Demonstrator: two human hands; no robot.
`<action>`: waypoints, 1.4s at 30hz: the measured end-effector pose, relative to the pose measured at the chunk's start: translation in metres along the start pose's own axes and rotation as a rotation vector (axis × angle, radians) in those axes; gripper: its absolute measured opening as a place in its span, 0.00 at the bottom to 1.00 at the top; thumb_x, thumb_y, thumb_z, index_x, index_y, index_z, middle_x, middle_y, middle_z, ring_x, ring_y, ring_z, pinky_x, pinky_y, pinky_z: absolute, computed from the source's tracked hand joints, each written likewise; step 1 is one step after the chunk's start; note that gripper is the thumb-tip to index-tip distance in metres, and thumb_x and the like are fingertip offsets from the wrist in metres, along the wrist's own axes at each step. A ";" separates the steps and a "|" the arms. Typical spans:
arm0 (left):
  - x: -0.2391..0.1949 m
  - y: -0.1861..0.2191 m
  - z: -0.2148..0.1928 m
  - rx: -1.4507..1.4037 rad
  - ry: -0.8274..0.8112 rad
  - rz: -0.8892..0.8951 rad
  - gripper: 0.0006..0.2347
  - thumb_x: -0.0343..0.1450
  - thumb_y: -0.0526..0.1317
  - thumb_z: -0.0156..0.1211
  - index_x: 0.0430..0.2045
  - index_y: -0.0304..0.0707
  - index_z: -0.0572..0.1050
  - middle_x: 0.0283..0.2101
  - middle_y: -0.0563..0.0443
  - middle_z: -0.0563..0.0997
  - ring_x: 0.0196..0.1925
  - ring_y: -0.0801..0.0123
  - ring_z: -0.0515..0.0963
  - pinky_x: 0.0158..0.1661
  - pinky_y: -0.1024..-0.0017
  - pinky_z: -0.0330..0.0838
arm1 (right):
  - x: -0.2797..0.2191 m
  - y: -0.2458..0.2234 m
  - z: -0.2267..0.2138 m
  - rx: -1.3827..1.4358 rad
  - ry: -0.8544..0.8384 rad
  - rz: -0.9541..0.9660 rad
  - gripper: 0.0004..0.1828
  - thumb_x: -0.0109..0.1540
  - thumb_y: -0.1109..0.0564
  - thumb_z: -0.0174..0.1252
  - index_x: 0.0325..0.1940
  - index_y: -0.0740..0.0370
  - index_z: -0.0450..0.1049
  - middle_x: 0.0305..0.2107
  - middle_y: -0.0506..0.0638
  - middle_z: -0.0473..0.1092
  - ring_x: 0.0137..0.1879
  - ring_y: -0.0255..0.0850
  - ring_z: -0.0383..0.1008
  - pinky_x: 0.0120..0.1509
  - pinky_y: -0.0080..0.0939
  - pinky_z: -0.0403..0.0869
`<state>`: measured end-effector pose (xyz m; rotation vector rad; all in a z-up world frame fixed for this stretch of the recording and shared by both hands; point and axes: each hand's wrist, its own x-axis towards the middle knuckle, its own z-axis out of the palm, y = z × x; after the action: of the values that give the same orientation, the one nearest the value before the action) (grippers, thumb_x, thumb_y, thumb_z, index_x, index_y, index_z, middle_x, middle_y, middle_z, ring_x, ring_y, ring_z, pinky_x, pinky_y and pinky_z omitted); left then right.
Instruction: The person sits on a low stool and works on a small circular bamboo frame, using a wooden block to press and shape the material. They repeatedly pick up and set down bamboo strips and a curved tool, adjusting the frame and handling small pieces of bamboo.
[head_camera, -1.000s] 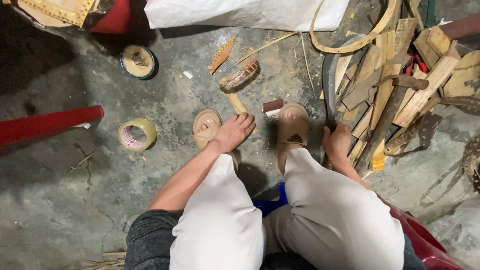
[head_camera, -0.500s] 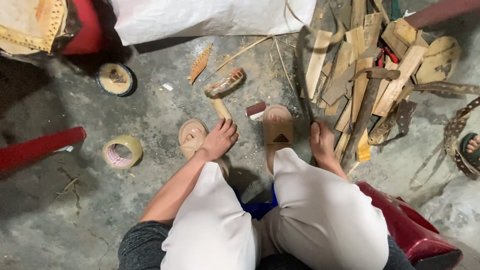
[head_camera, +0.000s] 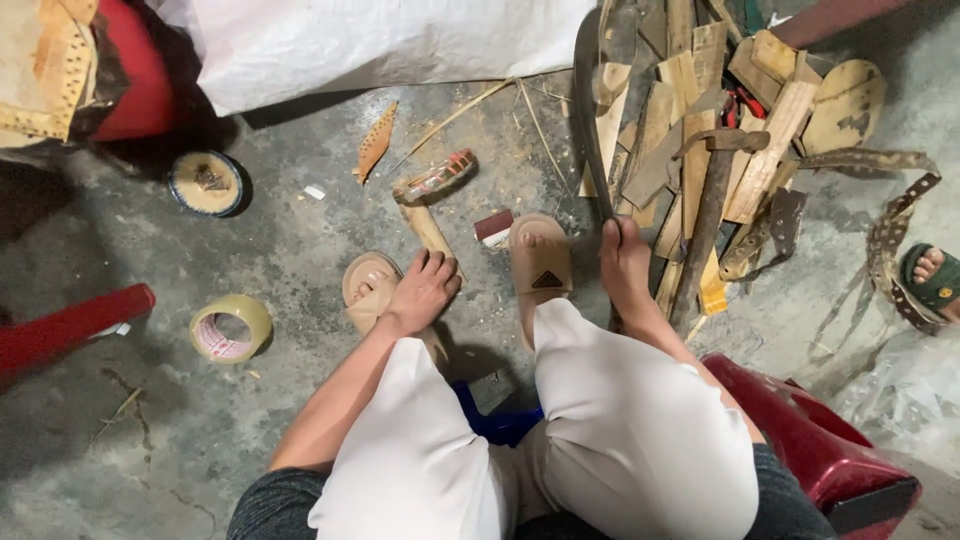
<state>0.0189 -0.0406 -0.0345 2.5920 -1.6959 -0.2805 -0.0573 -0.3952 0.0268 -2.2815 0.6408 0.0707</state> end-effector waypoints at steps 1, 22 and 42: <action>0.000 0.000 -0.003 0.002 0.002 0.007 0.08 0.71 0.40 0.57 0.42 0.48 0.77 0.53 0.44 0.73 0.61 0.48 0.68 0.64 0.46 0.58 | 0.008 -0.003 0.005 0.000 0.007 0.003 0.25 0.78 0.40 0.35 0.49 0.60 0.69 0.27 0.54 0.71 0.35 0.56 0.77 0.37 0.62 0.72; -0.032 0.019 0.011 -0.187 0.193 -0.160 0.12 0.76 0.41 0.48 0.52 0.49 0.74 0.58 0.42 0.72 0.64 0.50 0.70 0.62 0.53 0.62 | 0.130 0.090 0.070 -0.403 0.128 0.073 0.19 0.63 0.43 0.67 0.50 0.54 0.74 0.43 0.52 0.70 0.51 0.53 0.77 0.54 0.54 0.78; -0.042 0.018 0.022 -0.305 0.191 -0.437 0.14 0.74 0.41 0.55 0.55 0.47 0.75 0.59 0.42 0.73 0.66 0.51 0.69 0.64 0.54 0.63 | 0.073 0.034 -0.079 0.609 -0.156 0.794 0.17 0.62 0.39 0.65 0.50 0.45 0.74 0.34 0.39 0.68 0.32 0.32 0.75 0.28 0.33 0.72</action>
<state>-0.0174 -0.0080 -0.0479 2.6210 -0.9325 -0.2649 -0.0209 -0.5003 0.0437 -1.3294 1.2487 0.3733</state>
